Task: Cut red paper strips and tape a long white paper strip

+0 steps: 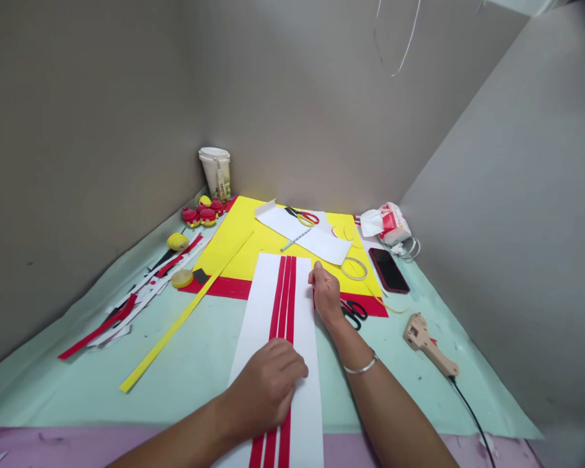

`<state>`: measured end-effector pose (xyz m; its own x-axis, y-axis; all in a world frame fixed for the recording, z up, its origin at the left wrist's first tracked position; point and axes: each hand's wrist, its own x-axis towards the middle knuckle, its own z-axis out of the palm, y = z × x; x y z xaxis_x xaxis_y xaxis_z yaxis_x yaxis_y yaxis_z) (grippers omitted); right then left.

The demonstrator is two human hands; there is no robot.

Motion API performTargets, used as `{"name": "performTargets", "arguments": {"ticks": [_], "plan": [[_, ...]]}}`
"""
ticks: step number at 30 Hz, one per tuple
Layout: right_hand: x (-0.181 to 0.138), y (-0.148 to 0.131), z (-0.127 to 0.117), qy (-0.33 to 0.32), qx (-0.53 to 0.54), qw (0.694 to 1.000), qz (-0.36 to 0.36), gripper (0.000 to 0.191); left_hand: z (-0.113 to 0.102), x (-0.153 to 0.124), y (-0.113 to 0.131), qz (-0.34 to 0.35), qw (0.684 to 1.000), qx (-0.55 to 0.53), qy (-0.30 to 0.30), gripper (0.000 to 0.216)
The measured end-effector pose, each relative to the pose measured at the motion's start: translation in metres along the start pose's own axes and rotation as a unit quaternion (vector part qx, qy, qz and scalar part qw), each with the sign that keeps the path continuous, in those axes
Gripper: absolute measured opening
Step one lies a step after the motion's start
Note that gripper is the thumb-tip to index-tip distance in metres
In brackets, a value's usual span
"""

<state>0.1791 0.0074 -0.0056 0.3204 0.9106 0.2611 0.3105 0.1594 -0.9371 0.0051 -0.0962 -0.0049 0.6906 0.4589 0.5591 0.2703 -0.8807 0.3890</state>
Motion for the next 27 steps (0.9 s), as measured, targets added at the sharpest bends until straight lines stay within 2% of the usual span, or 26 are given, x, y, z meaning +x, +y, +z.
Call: {"name": "performTargets", "arguments": {"ticks": [4, 12, 14, 16, 19, 22, 25, 27], "plan": [[0.001, 0.000, -0.001, -0.001, 0.004, 1.000, 0.006, 0.054, -0.008, 0.000, -0.009, -0.050, 0.998, 0.003, 0.041, 0.031], [0.001, -0.004, -0.004, -0.006, -0.010, 1.000, 0.018, 0.052, -0.008, -0.001, -0.020, -0.093, 0.994, 0.036, 0.035, 0.035], [0.002, -0.005, -0.005, -0.009, -0.025, 0.999, 0.020, 0.048, -0.009, -0.001, -0.021, -0.127, 0.991, 0.013, 0.038, 0.034], [0.001, -0.006, -0.009, -0.016, -0.046, 0.999, 0.021, 0.040, -0.013, 0.000, -0.023, -0.190, 0.980, -0.029, 0.055, 0.031], [-0.004, -0.008, -0.018, -0.032, -0.080, 0.996, 0.020, 0.027, -0.022, 0.003, -0.026, -0.322, 0.932, -0.113, 0.122, 0.023], [-0.015, -0.010, -0.028, -0.044, -0.100, 0.994, 0.025, 0.022, -0.029, 0.006, -0.031, -0.428, 0.856, -0.192, 0.217, 0.016], [-0.029, -0.010, -0.033, -0.049, -0.108, 0.992, 0.033, 0.022, -0.031, 0.008, -0.037, -0.478, 0.793, -0.250, 0.283, 0.009], [-0.038, -0.009, -0.035, -0.047, -0.110, 0.992, 0.036, 0.023, -0.031, 0.009, -0.040, -0.492, 0.770, -0.272, 0.301, 0.007]]}}
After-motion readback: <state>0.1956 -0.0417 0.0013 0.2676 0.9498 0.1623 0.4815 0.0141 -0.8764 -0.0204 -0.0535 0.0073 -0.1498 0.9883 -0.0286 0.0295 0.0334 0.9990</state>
